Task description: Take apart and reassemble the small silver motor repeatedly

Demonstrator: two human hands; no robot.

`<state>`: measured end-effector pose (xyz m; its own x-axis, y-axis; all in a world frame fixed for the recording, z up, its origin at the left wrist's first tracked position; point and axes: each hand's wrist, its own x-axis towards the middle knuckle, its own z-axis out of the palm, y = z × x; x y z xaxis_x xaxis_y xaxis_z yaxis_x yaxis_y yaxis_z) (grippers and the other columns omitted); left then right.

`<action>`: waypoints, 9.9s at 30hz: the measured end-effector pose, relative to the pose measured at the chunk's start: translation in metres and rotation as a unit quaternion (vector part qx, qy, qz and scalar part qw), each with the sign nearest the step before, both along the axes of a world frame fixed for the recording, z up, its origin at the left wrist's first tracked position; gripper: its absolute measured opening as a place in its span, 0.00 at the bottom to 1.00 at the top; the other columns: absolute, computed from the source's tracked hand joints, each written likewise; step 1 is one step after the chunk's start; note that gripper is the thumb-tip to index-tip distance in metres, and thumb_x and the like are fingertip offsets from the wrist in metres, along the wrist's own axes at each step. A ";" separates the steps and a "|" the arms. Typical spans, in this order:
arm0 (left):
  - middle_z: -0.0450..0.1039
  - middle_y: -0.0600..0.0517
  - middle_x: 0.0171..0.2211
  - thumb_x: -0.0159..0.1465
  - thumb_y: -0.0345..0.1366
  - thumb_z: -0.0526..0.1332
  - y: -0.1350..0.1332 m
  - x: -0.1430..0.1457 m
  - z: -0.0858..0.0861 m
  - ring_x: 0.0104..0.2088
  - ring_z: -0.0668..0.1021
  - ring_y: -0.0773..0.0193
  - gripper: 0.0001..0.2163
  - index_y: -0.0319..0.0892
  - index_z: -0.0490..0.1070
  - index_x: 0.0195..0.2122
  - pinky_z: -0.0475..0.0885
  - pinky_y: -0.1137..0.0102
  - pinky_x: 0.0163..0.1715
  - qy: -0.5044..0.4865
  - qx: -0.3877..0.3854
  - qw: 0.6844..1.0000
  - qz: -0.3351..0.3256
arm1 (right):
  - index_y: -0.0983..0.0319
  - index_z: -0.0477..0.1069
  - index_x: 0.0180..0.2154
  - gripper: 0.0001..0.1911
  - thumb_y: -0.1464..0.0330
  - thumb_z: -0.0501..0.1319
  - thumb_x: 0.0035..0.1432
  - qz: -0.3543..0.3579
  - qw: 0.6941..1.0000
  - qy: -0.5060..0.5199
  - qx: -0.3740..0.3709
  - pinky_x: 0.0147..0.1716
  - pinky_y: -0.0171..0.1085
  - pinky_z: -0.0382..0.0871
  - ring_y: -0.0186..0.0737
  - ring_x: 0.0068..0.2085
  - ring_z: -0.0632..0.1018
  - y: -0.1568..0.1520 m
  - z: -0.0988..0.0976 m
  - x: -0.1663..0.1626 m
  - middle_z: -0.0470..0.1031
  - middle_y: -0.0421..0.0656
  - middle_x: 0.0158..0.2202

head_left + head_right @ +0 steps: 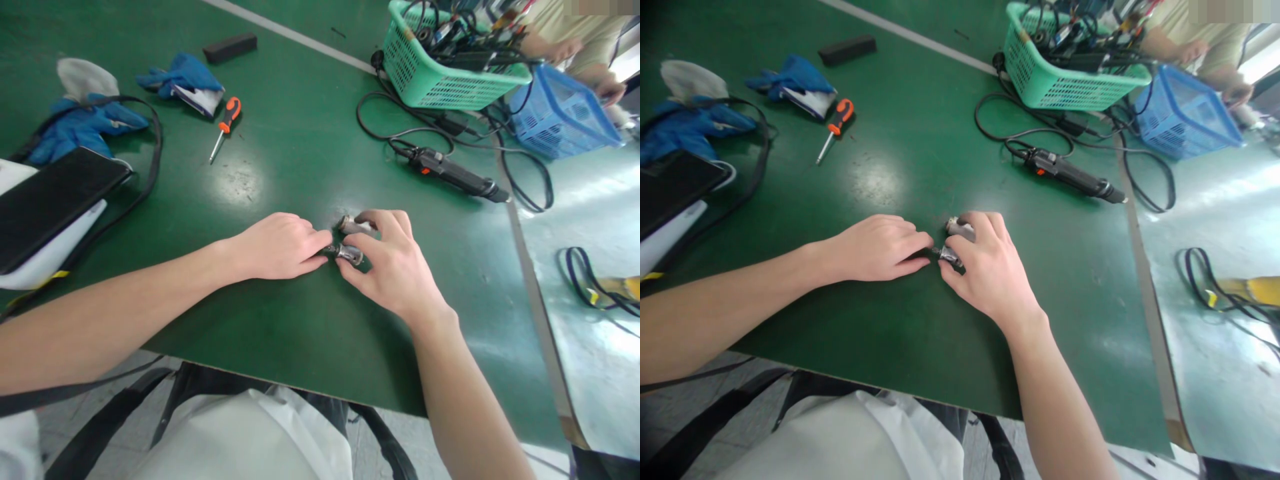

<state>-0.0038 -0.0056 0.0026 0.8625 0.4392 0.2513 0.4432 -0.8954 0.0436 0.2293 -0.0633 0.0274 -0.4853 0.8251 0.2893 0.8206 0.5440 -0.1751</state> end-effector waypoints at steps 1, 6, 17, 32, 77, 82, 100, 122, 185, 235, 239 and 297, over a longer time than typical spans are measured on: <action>0.77 0.49 0.29 0.72 0.42 0.58 0.000 0.000 0.001 0.28 0.79 0.59 0.11 0.40 0.74 0.40 0.68 0.67 0.29 -0.001 -0.002 1.000 0.003 | 0.60 0.80 0.40 0.08 0.64 0.64 0.64 -0.001 1.000 -0.010 -0.002 0.52 0.54 0.74 0.57 0.52 0.71 -0.002 0.002 -0.002 0.72 0.54 0.51; 0.76 0.50 0.28 0.72 0.42 0.56 0.000 0.000 0.001 0.28 0.79 0.59 0.12 0.40 0.74 0.40 0.69 0.67 0.30 -0.003 -0.003 1.000 0.006 | 0.61 0.79 0.40 0.08 0.65 0.63 0.66 0.007 0.999 -0.020 -0.026 0.48 0.50 0.73 0.52 0.47 0.70 -0.006 0.007 -0.011 0.71 0.52 0.46; 0.77 0.50 0.29 0.74 0.39 0.54 0.002 0.001 -0.001 0.29 0.79 0.59 0.12 0.40 0.75 0.39 0.69 0.66 0.30 0.004 0.023 1.000 -0.014 | 0.62 0.78 0.45 0.10 0.66 0.62 0.66 -0.012 0.999 -0.018 -0.032 0.54 0.53 0.73 0.56 0.53 0.73 -0.006 0.004 -0.010 0.71 0.55 0.52; 0.78 0.49 0.28 0.74 0.39 0.53 0.000 0.001 -0.001 0.29 0.79 0.60 0.13 0.40 0.74 0.37 0.69 0.67 0.30 -0.002 0.013 1.000 -0.003 | 0.66 0.70 0.58 0.30 0.54 0.66 0.62 -0.040 0.994 -0.039 -0.093 0.68 0.65 0.58 0.69 0.74 0.54 -0.002 -0.009 -0.006 0.52 0.64 0.73; 0.77 0.50 0.27 0.73 0.38 0.55 0.001 0.001 0.001 0.27 0.78 0.60 0.12 0.41 0.74 0.35 0.68 0.66 0.28 0.001 0.023 1.000 -0.012 | 0.60 0.75 0.43 0.05 0.68 0.60 0.70 -0.007 0.995 -0.085 -0.049 0.48 0.49 0.73 0.53 0.48 0.76 -0.012 0.013 -0.017 0.77 0.52 0.49; 0.77 0.51 0.28 0.73 0.38 0.55 0.001 0.002 0.002 0.28 0.79 0.60 0.12 0.41 0.73 0.35 0.68 0.65 0.28 0.001 0.026 1.000 -0.017 | 0.60 0.74 0.40 0.05 0.69 0.60 0.70 -0.006 0.995 -0.086 -0.046 0.48 0.48 0.72 0.52 0.46 0.76 -0.012 0.015 -0.019 0.79 0.51 0.45; 0.78 0.50 0.28 0.74 0.38 0.53 0.001 0.001 0.000 0.29 0.78 0.60 0.13 0.41 0.74 0.36 0.68 0.66 0.29 0.000 0.015 1.000 -0.016 | 0.60 0.69 0.38 0.03 0.69 0.61 0.68 -0.014 0.995 -0.084 -0.058 0.44 0.46 0.75 0.53 0.47 0.77 -0.013 0.012 -0.022 0.80 0.51 0.42; 0.77 0.49 0.28 0.75 0.39 0.51 0.002 0.000 0.000 0.28 0.78 0.59 0.15 0.41 0.73 0.35 0.69 0.65 0.31 0.011 0.019 0.999 -0.027 | 0.60 0.70 0.41 0.02 0.68 0.60 0.68 0.011 0.998 -0.008 -0.063 0.47 0.50 0.76 0.56 0.50 0.78 -0.009 0.002 -0.017 0.79 0.52 0.44; 0.77 0.51 0.30 0.68 0.38 0.56 0.008 0.001 0.007 0.29 0.79 0.59 0.07 0.43 0.70 0.35 0.60 0.67 0.26 0.021 -0.096 0.994 0.036 | 0.60 0.72 0.49 0.11 0.65 0.58 0.68 -0.016 0.994 0.109 0.015 0.53 0.50 0.73 0.51 0.48 0.76 -0.006 -0.042 -0.024 0.78 0.50 0.43; 0.73 0.53 0.30 0.72 0.32 0.56 0.005 -0.004 0.003 0.31 0.74 0.61 0.06 0.41 0.73 0.40 0.64 0.64 0.33 -0.019 -0.101 0.994 -0.047 | 0.62 0.71 0.46 0.06 0.69 0.61 0.67 -0.008 0.989 0.143 -0.037 0.49 0.49 0.74 0.49 0.46 0.76 -0.018 -0.030 -0.017 0.77 0.50 0.44; 0.73 0.53 0.30 0.72 0.34 0.56 0.006 -0.003 0.003 0.31 0.74 0.61 0.07 0.41 0.73 0.40 0.63 0.64 0.34 -0.009 -0.096 0.994 -0.042 | 0.62 0.71 0.47 0.08 0.68 0.61 0.68 -0.011 0.989 0.144 -0.040 0.49 0.49 0.74 0.49 0.46 0.76 -0.019 -0.030 -0.015 0.77 0.50 0.44; 0.70 0.53 0.28 0.73 0.34 0.55 0.006 -0.002 0.005 0.29 0.72 0.61 0.10 0.41 0.73 0.37 0.65 0.63 0.32 -0.010 -0.061 0.996 -0.067 | 0.61 0.72 0.45 0.08 0.68 0.62 0.64 0.000 0.986 0.148 -0.071 0.48 0.47 0.72 0.47 0.43 0.74 -0.014 -0.025 -0.009 0.75 0.47 0.40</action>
